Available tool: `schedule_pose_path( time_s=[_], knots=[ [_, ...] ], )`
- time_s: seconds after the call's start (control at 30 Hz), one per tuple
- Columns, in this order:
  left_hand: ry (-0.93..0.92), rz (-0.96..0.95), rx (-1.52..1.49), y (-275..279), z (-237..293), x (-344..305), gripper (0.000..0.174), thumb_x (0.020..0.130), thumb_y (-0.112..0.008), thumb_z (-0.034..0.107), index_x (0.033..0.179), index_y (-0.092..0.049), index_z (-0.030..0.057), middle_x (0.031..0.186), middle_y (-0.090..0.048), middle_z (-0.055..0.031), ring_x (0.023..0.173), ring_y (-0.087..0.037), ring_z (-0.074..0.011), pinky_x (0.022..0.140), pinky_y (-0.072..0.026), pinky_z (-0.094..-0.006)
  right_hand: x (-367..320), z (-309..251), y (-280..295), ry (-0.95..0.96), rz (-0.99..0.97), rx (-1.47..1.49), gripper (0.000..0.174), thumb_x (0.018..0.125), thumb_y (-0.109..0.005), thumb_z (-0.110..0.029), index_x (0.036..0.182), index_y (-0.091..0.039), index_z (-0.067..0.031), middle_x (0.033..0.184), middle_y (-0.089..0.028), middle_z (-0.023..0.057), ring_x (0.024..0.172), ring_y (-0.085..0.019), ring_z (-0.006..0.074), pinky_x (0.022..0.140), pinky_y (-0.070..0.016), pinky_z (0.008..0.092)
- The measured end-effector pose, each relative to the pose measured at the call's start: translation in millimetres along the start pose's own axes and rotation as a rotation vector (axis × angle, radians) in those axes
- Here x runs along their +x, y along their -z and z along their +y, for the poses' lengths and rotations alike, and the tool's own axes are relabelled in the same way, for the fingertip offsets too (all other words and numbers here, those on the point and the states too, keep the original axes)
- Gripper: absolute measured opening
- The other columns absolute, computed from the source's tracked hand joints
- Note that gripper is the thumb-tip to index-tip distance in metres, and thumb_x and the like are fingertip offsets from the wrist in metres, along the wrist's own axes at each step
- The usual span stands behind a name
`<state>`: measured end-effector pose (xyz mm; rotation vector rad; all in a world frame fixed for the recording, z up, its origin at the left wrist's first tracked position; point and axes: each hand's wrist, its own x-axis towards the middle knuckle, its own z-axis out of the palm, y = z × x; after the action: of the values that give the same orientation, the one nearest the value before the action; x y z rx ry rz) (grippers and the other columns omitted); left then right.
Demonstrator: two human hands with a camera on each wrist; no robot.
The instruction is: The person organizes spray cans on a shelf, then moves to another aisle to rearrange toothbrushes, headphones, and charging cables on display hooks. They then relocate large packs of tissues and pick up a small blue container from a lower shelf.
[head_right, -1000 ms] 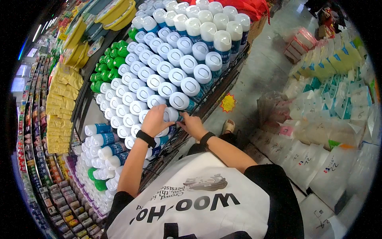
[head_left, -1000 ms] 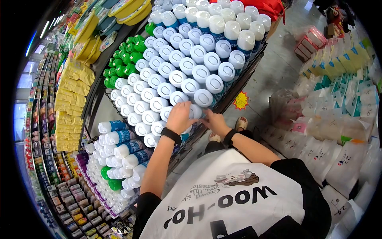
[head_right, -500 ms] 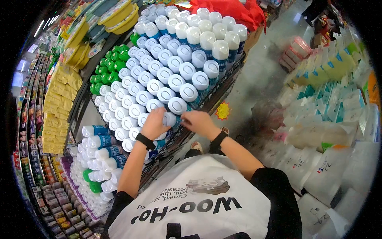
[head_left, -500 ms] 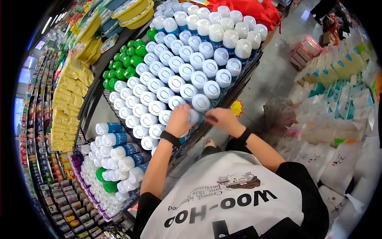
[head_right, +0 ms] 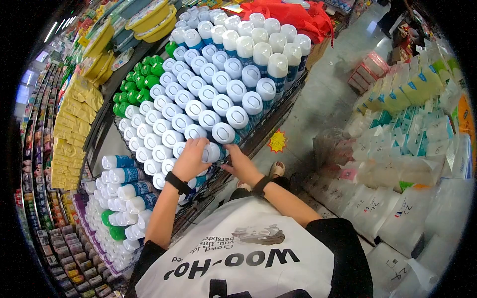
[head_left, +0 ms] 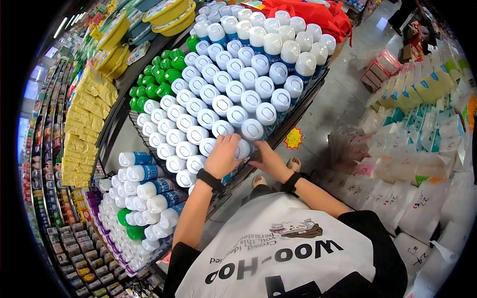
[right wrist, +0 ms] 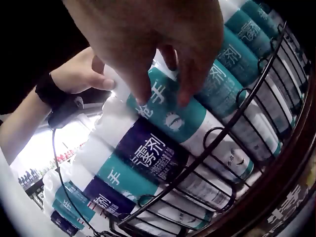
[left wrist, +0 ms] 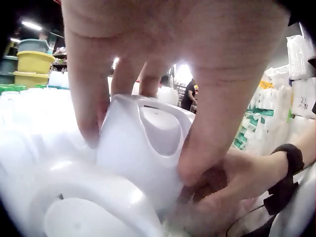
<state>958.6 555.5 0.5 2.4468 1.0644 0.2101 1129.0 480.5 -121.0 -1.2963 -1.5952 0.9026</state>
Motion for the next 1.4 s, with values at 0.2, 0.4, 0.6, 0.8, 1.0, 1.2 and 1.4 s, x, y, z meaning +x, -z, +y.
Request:
schedule_pose_path(
  time_s=[0.2,0.4,0.6,0.8,1.0,1.2,1.4],
  knots=[
    [-0.034,-0.057,-0.051,15,1,-3,0.053,0.062,-0.076,0.005,0.107,-0.047,0.0034,0.102,-0.057,-0.0169,0.100,-0.054,-0.0377,0.084,-0.0458,-0.0425,-4,-4,-25,-0.005,0.047,0.083,0.079,0.072,-0.077,-0.010,0.137,-0.032,-0.0022,0.130,-0.044,0.0204,0.112,-0.052,0.0380,0.084,-0.0494,0.0401],
    [-0.043,-0.087,-0.098,17,-4,0,0.058,0.063,-0.078,0.007,0.112,-0.046,0.0055,0.103,-0.058,-0.0176,0.097,-0.056,-0.0387,0.080,-0.0472,-0.0429,6,-13,-30,0.002,0.109,-0.073,0.077,0.074,-0.076,-0.016,0.137,-0.032,-0.0051,0.131,-0.043,0.0206,0.107,-0.053,0.0420,0.080,-0.0503,0.0442],
    [0.052,-0.066,-0.117,5,-6,-1,0.056,0.065,-0.078,0.010,0.111,-0.046,0.0039,0.099,-0.058,-0.0209,0.098,-0.056,-0.0394,0.080,-0.0469,-0.0427,12,-12,-25,-0.061,0.000,-0.273,0.067,0.077,-0.072,-0.021,0.132,-0.036,-0.0043,0.124,-0.048,0.0202,0.084,-0.062,0.0400,0.067,-0.0519,0.0458],
    [0.009,-0.034,0.033,-18,-17,3,0.055,0.066,-0.075,0.009,0.111,-0.044,0.0026,0.104,-0.056,-0.0204,0.100,-0.054,-0.0396,0.081,-0.0472,-0.0460,15,-25,7,-0.269,-0.296,-0.503,0.032,0.080,-0.066,-0.031,0.096,-0.057,-0.0044,0.082,-0.064,0.0185,0.078,-0.064,0.0370,0.064,-0.0513,0.0462],
    [-0.008,-0.089,0.144,-30,-22,11,0.059,0.066,-0.078,0.020,0.115,-0.049,0.0037,0.108,-0.054,-0.0171,0.103,-0.053,-0.0365,0.086,-0.0468,-0.0442,-14,8,34,-0.268,-0.303,-0.434,0.023,0.086,-0.058,-0.023,0.087,-0.057,-0.0002,0.078,-0.062,0.0198,0.074,-0.063,0.0374,0.060,-0.0509,0.0476],
    [-0.086,0.070,0.178,-37,-37,2,0.046,0.076,-0.060,0.011,0.120,-0.051,-0.0008,0.114,-0.053,-0.0223,0.106,-0.049,-0.0407,0.095,-0.0379,-0.0480,-20,3,55,-0.314,-0.363,-0.386,0.028,0.093,-0.051,-0.028,0.094,-0.054,0.0000,0.079,-0.061,0.0200,0.077,-0.061,0.0387,0.063,-0.0475,0.0496],
    [-0.077,0.072,0.221,-22,-21,-2,0.047,0.076,-0.058,0.009,0.122,-0.050,-0.0010,0.116,-0.053,-0.0226,0.108,-0.048,-0.0411,0.093,-0.0412,-0.0473,-26,0,50,-0.337,-0.369,-0.422,0.027,0.093,-0.050,-0.028,0.098,-0.055,-0.0016,0.083,-0.063,0.0192,0.080,-0.062,0.0379,0.064,-0.0480,0.0485]
  ],
)
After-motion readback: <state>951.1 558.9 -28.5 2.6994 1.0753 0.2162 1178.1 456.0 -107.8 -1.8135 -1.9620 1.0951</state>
